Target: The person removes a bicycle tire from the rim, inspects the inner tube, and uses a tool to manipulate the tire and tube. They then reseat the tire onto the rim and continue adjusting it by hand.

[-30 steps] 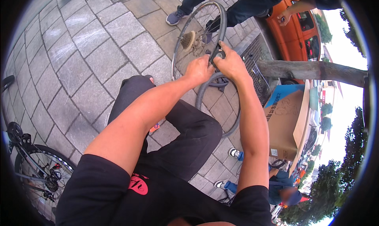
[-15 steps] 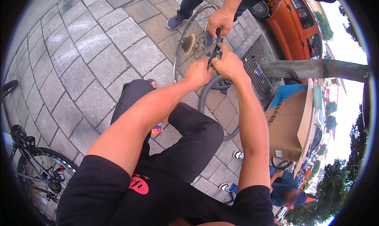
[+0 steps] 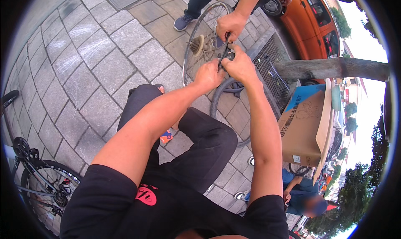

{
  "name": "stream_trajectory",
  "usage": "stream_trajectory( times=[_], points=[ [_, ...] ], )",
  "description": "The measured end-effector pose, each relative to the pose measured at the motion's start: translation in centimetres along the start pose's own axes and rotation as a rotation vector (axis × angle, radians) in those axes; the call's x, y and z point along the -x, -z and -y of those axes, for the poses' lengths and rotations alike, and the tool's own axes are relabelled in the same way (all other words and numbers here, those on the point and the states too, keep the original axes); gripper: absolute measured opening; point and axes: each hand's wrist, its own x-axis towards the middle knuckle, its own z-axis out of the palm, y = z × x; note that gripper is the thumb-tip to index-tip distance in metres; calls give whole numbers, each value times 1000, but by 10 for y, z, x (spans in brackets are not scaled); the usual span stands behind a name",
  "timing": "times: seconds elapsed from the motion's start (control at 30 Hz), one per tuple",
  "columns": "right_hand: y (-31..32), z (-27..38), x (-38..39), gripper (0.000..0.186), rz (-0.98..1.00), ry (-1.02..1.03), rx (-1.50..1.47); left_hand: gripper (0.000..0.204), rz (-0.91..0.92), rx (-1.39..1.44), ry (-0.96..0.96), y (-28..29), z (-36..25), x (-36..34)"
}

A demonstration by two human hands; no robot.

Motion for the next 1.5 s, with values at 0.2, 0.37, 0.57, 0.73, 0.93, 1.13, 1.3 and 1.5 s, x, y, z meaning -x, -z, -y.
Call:
stream_trajectory(
  times=[0.2,0.37,0.57,0.73,0.93,1.13,1.3,1.5],
  points=[
    [-38,-18,24,61,-351,88,-510,40,-2,36,-12,4,-2,2],
    [-53,-20,45,50,-401,21,-676,36,-7,-4,-19,5,5,-1],
    [-48,-30,37,40,-395,49,-636,33,7,-22,-6,5,1,-7],
    [-21,-35,10,37,-444,27,-734,39,-3,-44,17,5,-2,-2],
    [-19,-44,-10,40,-461,15,-754,35,17,-2,36,8,-9,-1],
    [-23,-34,-14,41,-513,-6,-771,34,33,-30,74,13,-12,-1],
    [-28,-31,-15,43,-495,34,-743,35,57,-20,77,13,-12,1],
    [-37,-28,14,53,-405,26,-515,34,36,24,52,10,-2,0]
  ],
)
